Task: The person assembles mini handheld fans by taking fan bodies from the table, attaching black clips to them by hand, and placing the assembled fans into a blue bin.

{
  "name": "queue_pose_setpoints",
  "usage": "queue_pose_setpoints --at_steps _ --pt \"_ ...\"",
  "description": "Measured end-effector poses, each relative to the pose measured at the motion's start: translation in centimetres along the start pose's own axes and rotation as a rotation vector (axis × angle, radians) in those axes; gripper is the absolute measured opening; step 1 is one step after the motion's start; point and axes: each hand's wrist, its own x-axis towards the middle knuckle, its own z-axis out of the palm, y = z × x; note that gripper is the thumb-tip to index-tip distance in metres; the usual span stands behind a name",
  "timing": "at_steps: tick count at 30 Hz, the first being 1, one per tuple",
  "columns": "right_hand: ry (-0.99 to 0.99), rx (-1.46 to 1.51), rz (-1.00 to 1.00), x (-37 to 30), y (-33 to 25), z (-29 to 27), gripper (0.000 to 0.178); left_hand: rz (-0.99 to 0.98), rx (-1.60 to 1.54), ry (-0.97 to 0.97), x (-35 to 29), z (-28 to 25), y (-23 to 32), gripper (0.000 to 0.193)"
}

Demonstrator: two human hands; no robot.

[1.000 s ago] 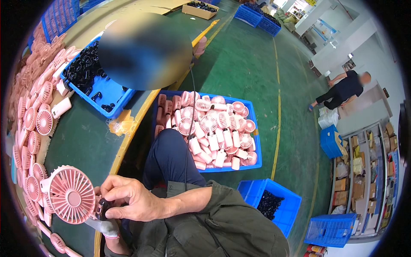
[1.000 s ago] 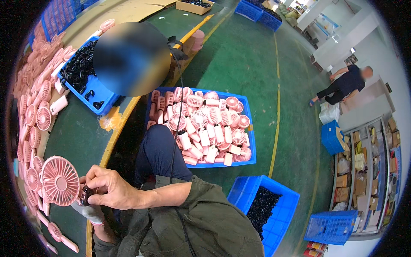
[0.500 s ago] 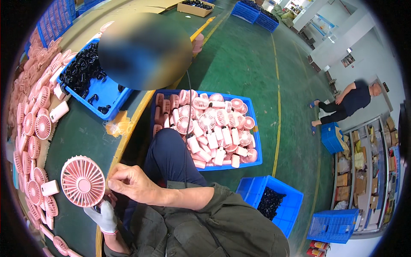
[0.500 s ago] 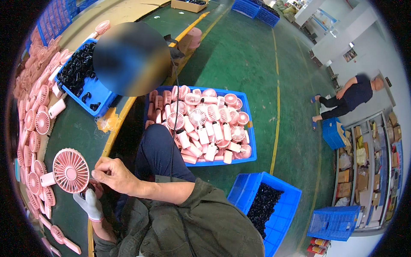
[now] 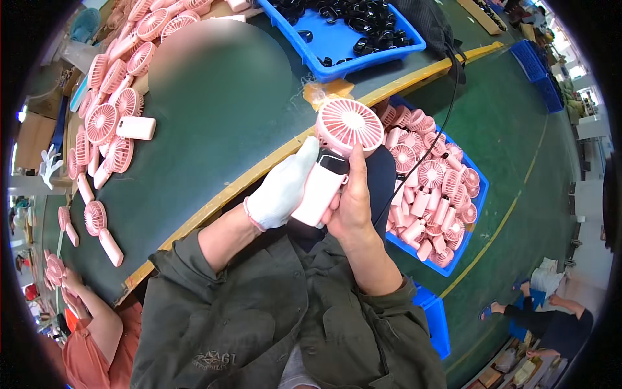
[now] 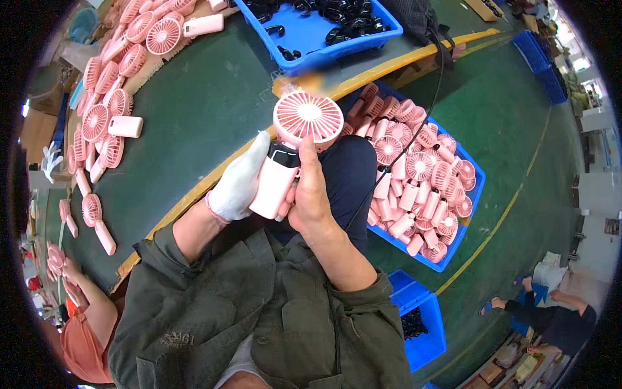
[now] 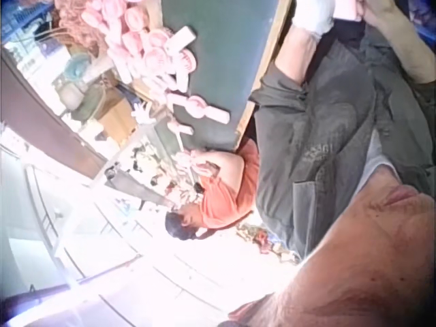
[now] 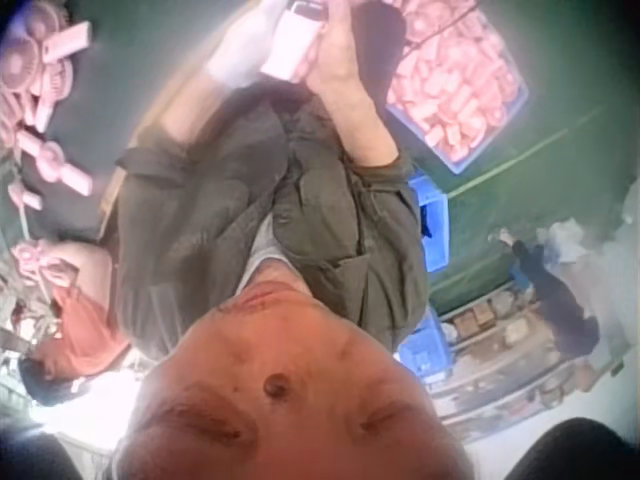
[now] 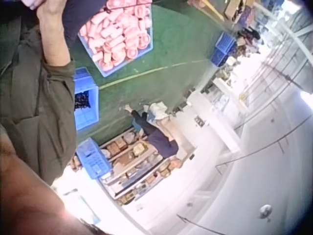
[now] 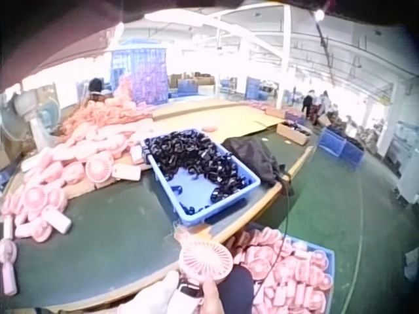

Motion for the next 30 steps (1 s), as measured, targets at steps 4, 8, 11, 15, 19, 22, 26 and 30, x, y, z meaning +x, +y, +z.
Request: queue_pose_setpoints --at_steps 4,8,11,15,19,22,26,30 --pt "-0.026 -0.084 -0.077 -0.1 -0.6 -0.4 0.052 -0.027 0.000 -0.064 0.9 0.1 0.0 0.068" --pt "0.097 -0.072 -0.341 0.3 -1.0 -1.2 0.027 -0.096 0.103 0.107 1.8 1.9 -0.3 0.070" --pt "-0.053 -0.562 -0.566 -0.4 -2.0 -1.4 0.041 0.005 0.216 0.113 0.9 1.4 -0.3 0.062" --pt "-0.067 -0.639 -0.781 -1.0 -2.7 -2.6 0.048 0.542 0.544 0.114 1.8 3.0 -1.4 0.045" --pt "0.181 -0.991 -1.077 -3.8 -7.9 -6.7 0.039 1.239 0.905 0.107 0.7 5.1 -1.3 0.029" --pt "0.467 -0.549 -0.702 -4.9 -10.8 -12.6 0.023 1.360 0.115 -0.347 -3.7 8.5 -0.2 0.021" --pt "0.667 -0.405 -0.763 -5.0 -14.0 -28.1 0.022 1.676 -0.502 -1.175 -6.3 11.8 1.8 0.020" --pt "0.901 -0.342 -0.671 -3.2 -17.3 -35.6 0.020 1.493 0.475 -0.916 -9.6 10.5 2.5 0.050"
